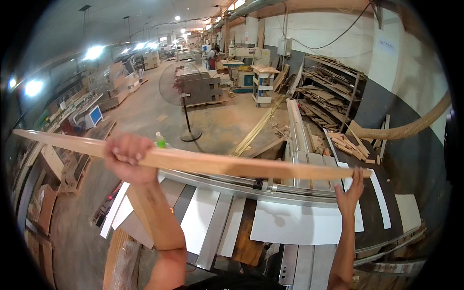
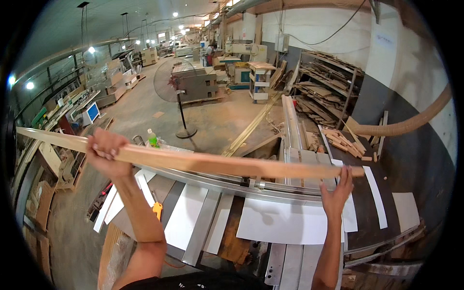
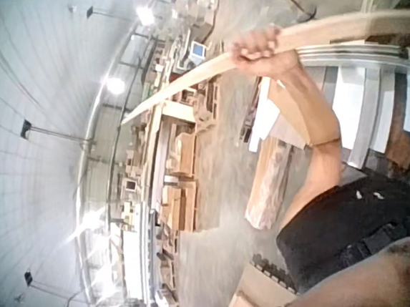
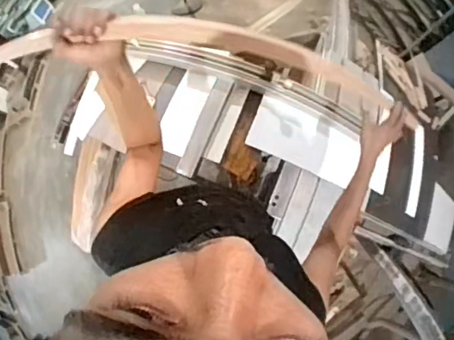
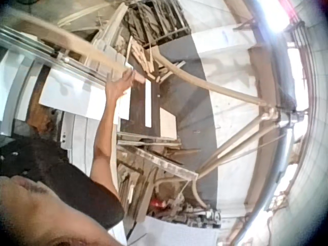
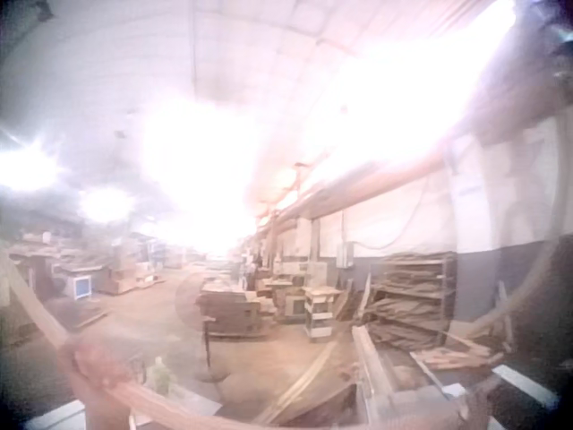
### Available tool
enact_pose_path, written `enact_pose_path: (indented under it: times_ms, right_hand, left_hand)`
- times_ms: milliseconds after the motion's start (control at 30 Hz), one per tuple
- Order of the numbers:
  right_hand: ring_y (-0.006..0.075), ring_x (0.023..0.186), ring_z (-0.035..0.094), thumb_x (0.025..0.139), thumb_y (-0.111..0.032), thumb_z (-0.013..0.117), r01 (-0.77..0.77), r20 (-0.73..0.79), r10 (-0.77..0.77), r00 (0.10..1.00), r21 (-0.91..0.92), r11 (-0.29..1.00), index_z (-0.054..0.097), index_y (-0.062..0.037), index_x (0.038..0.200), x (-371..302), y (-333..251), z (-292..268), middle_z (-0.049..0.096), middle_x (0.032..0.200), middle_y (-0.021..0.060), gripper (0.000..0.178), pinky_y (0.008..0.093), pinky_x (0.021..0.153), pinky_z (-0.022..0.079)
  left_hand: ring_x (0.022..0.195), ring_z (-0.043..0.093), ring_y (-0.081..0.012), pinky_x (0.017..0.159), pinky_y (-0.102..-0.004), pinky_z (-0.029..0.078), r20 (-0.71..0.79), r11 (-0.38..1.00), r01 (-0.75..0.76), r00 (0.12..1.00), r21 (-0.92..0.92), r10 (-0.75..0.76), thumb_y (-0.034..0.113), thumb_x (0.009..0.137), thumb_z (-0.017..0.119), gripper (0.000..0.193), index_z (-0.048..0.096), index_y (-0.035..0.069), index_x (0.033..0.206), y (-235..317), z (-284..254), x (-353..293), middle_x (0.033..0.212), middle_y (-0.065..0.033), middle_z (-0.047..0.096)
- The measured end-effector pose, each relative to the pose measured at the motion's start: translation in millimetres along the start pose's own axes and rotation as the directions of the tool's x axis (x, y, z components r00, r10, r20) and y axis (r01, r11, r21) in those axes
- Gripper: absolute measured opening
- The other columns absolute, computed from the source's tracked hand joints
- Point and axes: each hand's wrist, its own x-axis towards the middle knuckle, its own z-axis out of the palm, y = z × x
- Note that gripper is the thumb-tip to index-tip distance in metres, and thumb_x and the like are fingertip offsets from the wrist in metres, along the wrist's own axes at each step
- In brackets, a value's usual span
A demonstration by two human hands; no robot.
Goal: The person unpacks a bundle of long wooden dowels from plastic wrapping and proceeds to cut them into shorter segments using a table saw. They handle the dowels one by one, feeding them through the saw blade and collecting the cut pieces on the table surface.
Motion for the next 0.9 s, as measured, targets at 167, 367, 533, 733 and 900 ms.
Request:
enact_pose_path:
  times_ms: [167, 367, 533, 733, 900]
  right_hand:
    - [0.0378, 0.14, 0.036, 0.075, -0.02, 0.079, 0.203, -0.029, -0.202, 0.979, 0.255, 0.945, 0.047, -0.0065, 0.142, 52.7, -88.9, -42.6, 0.038, 0.151, 0.0195, 0.076, 0.0473, 0.115, 0.029]
    - [0.037, 0.13, 0.05, 0.072, -0.019, 0.082, 0.712, -0.34, -0.629, 0.699, 0.418, 0.565, 0.054, -0.0042, 0.136, 106.6, -240.6, -121.0, 0.052, 0.141, 0.0203, 0.072, 0.0446, 0.108, 0.04]
    - [0.0366, 0.108, 0.058, 0.072, -0.022, 0.078, 0.864, -0.568, -0.682, 0.461, 0.462, 0.2, 0.054, 0.0007, 0.126, 133.1, -331.7, -145.8, 0.059, 0.114, 0.0207, 0.063, 0.0472, 0.094, 0.046]
    - [0.0291, 0.09, 0.06, 0.083, -0.021, 0.072, 0.856, -0.789, -0.352, 0.504, 0.511, 0.079, 0.052, 0.0021, 0.12, 157.6, -364.3, -142.6, 0.058, 0.102, 0.0151, 0.048, 0.0411, 0.078, 0.049]
    - [0.0228, 0.074, 0.062, 0.092, -0.021, 0.066, 0.762, -0.761, 0.067, 0.645, 0.647, 0.011, 0.051, 0.0032, 0.114, 178.2, -331.8, -144.3, 0.058, 0.091, 0.0104, 0.036, 0.0361, 0.066, 0.051]
  left_hand:
    - [0.048, 0.032, -0.0094, 0.056, -0.0289, 0.034, 0.137, 0.985, 0.015, 0.99, 0.174, -0.039, 0.018, 0.094, 0.051, 0.03, 0.039, 0.017, 0.067, -20.7, 62.0, 75.4, 0.055, 0.0045, 0.033]
    - [0.05, 0.028, -0.0096, 0.057, -0.0279, 0.033, 0.004, 0.851, -0.087, 0.995, 0.518, 0.099, 0.017, 0.092, 0.056, 0.033, 0.035, 0.016, 0.066, -88.7, 98.7, 121.5, 0.056, 0.004, 0.028]
    - [0.051, 0.038, -0.0135, 0.056, -0.0318, 0.039, -0.048, 0.705, 0.004, 0.998, 0.709, 0.043, 0.02, 0.087, 0.065, 0.03, 0.041, 0.015, 0.07, -126.6, 77.5, 171.6, 0.058, 0.0006, 0.038]
    - [0.058, 0.047, -0.0203, 0.06, -0.0347, 0.042, 0.088, 0.179, -0.076, 0.994, 0.981, -0.058, 0.019, 0.084, 0.068, 0.027, 0.045, 0.008, 0.073, -138.3, 70.0, 173.5, 0.063, -0.0047, 0.047]
    - [0.064, 0.054, -0.0259, 0.063, -0.0372, 0.044, 0.276, -0.16, -0.317, 0.932, 0.935, -0.234, 0.019, 0.081, 0.07, 0.028, 0.049, 0.002, 0.076, -181.0, 78.1, 115.8, 0.068, -0.0091, 0.054]
